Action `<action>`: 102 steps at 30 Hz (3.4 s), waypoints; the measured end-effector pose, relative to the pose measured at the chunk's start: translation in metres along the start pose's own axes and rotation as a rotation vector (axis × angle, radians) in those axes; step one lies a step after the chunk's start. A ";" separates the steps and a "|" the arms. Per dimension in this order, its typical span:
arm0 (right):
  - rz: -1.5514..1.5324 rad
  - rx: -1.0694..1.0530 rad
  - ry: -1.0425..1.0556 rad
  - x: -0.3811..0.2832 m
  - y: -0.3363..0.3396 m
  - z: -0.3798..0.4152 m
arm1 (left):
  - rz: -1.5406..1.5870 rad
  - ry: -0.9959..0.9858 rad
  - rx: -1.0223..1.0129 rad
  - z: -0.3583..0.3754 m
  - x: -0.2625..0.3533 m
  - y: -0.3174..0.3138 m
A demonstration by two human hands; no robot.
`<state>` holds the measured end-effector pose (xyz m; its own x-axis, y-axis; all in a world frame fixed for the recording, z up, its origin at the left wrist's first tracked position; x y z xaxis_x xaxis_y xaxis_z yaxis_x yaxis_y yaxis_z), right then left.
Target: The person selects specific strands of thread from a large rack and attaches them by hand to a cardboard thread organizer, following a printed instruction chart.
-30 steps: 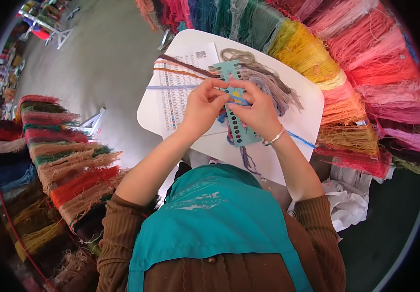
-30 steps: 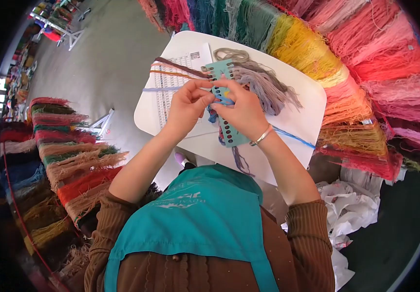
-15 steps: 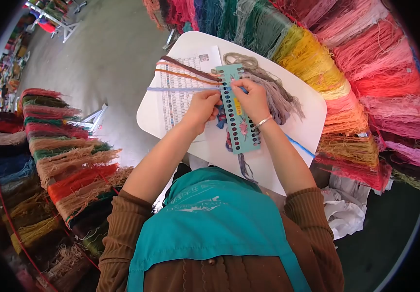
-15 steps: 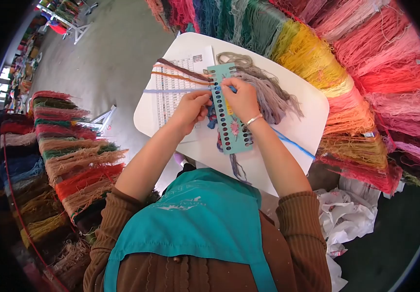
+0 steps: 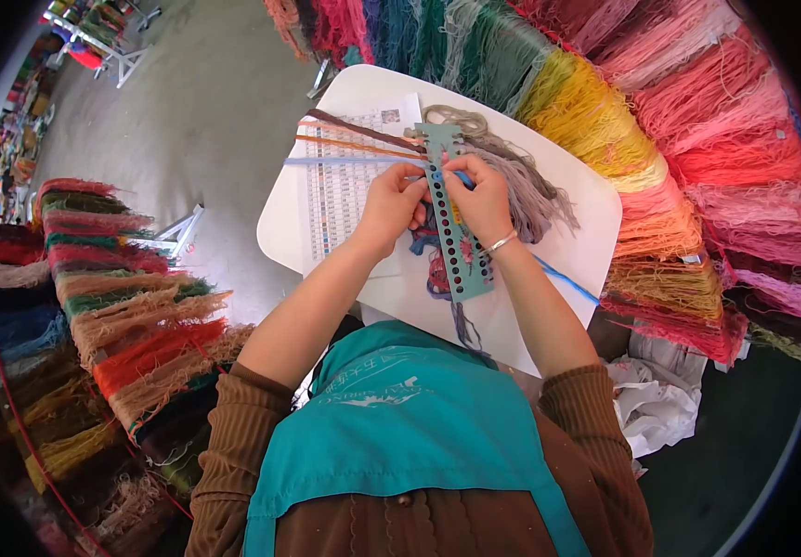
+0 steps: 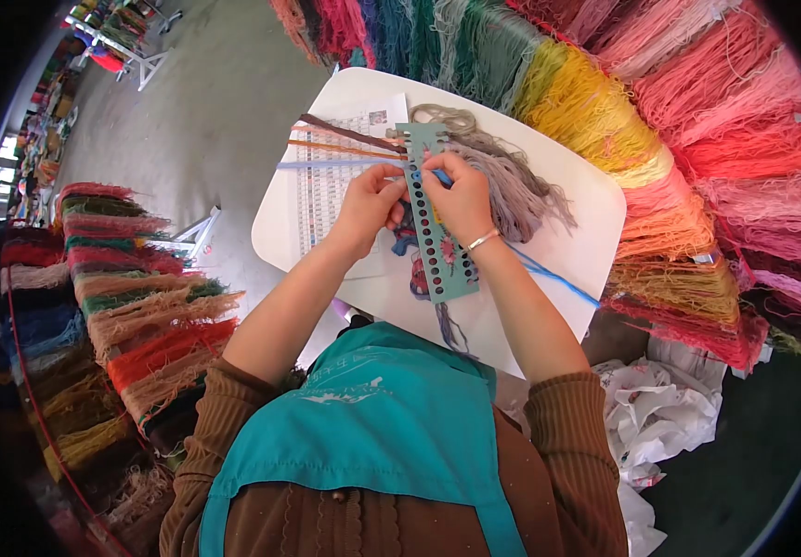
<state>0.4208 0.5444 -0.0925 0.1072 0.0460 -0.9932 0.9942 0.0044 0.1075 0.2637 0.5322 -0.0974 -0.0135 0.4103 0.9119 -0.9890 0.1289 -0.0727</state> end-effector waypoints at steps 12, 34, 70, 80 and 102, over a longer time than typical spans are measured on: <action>-0.002 -0.017 -0.002 0.000 -0.005 -0.003 | -0.077 0.020 -0.053 -0.011 0.003 0.000; 0.106 -0.298 -0.251 0.010 -0.015 -0.023 | 0.017 0.082 -0.212 -0.001 0.002 0.008; 0.230 -0.101 -0.055 0.003 -0.006 -0.006 | -0.305 -0.190 0.608 0.092 0.054 0.313; 0.571 0.113 -0.031 -0.020 0.018 0.061 | -1.070 -0.766 0.385 0.100 -0.014 0.148; 0.719 0.124 -0.048 -0.006 0.012 0.058 | -1.035 -0.826 0.459 0.105 -0.038 0.137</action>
<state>0.4330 0.4861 -0.0880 0.7317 -0.0486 -0.6799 0.6711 -0.1237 0.7310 0.1131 0.4394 -0.0990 0.8190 -0.3519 0.4532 -0.5611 -0.3263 0.7607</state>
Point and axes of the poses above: each hand's wrist, its own z-axis away from the middle knuckle, its own y-axis out of the back of the hand, x = y × z, the point moved 5 cm from there along -z, towards the middle knuckle, and after that the axes turned 6 degrees about -z, right-handed, at the moved point
